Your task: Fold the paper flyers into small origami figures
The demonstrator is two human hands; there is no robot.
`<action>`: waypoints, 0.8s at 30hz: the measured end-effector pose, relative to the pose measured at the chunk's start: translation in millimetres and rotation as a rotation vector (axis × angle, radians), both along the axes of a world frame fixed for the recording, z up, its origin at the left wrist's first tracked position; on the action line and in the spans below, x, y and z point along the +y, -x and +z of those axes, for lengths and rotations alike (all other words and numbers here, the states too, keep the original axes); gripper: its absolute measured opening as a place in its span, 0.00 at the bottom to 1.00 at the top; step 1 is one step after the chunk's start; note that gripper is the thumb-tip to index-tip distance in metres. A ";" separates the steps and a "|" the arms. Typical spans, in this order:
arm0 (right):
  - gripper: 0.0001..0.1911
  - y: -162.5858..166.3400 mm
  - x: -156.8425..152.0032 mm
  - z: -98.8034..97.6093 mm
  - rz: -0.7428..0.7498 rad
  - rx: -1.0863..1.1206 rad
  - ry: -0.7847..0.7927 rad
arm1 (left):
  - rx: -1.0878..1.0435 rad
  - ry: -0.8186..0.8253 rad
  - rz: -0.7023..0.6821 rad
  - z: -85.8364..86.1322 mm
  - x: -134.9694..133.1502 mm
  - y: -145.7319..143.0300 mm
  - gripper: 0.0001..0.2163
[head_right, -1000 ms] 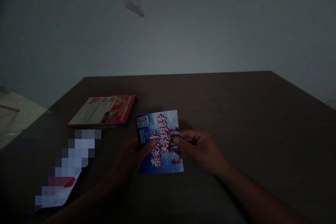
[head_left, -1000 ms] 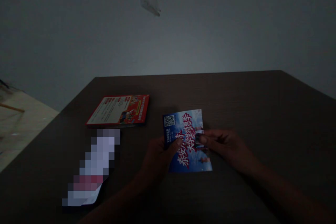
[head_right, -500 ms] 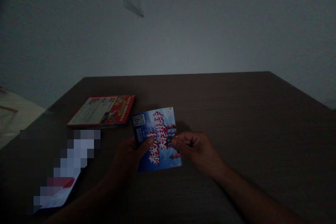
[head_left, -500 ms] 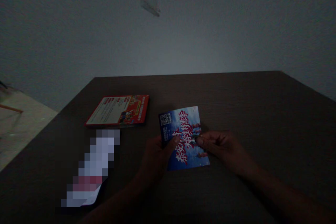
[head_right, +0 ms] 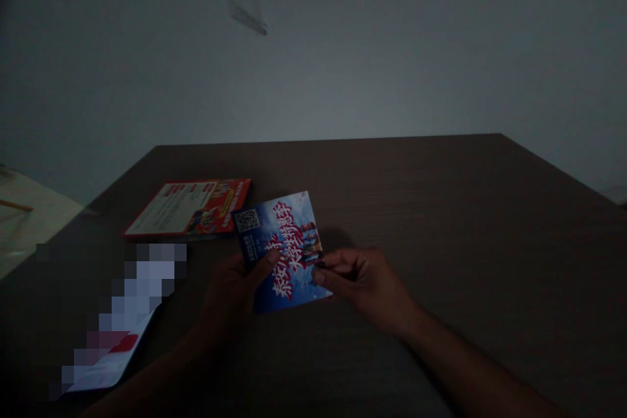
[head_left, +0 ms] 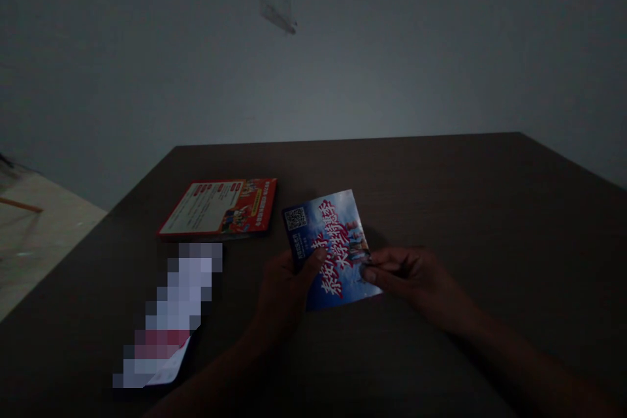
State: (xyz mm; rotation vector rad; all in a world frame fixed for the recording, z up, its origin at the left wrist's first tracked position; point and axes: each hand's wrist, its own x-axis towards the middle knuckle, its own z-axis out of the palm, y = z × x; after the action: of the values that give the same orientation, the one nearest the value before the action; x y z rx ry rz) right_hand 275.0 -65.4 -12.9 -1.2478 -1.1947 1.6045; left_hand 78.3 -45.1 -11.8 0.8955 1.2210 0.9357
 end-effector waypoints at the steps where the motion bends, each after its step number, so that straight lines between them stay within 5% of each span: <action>1: 0.10 -0.2 0.1 0.2 0.007 -0.018 -0.009 | 0.000 -0.002 0.011 -0.1 0.0 0.0 0.16; 12: 0.10 -6.5 -0.4 1.1 0.008 -0.019 -0.116 | -0.009 0.037 0.029 4.8 -1.9 -2.7 0.17; 18: 0.15 -11.4 -0.9 3.7 -0.199 -0.324 -0.657 | -0.130 0.088 -0.071 -2.4 -3.3 -0.1 0.15; 24: 0.15 -15.4 2.1 7.1 -0.025 -0.426 -0.991 | -0.140 0.116 -0.142 -0.2 -7.0 -1.2 0.15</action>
State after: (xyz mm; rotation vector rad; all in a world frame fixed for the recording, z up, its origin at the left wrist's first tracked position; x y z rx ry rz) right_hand 290.4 -63.3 -5.8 -0.9126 -1.8863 0.5271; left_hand 79.5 -52.1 -11.9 0.8004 1.0667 0.7928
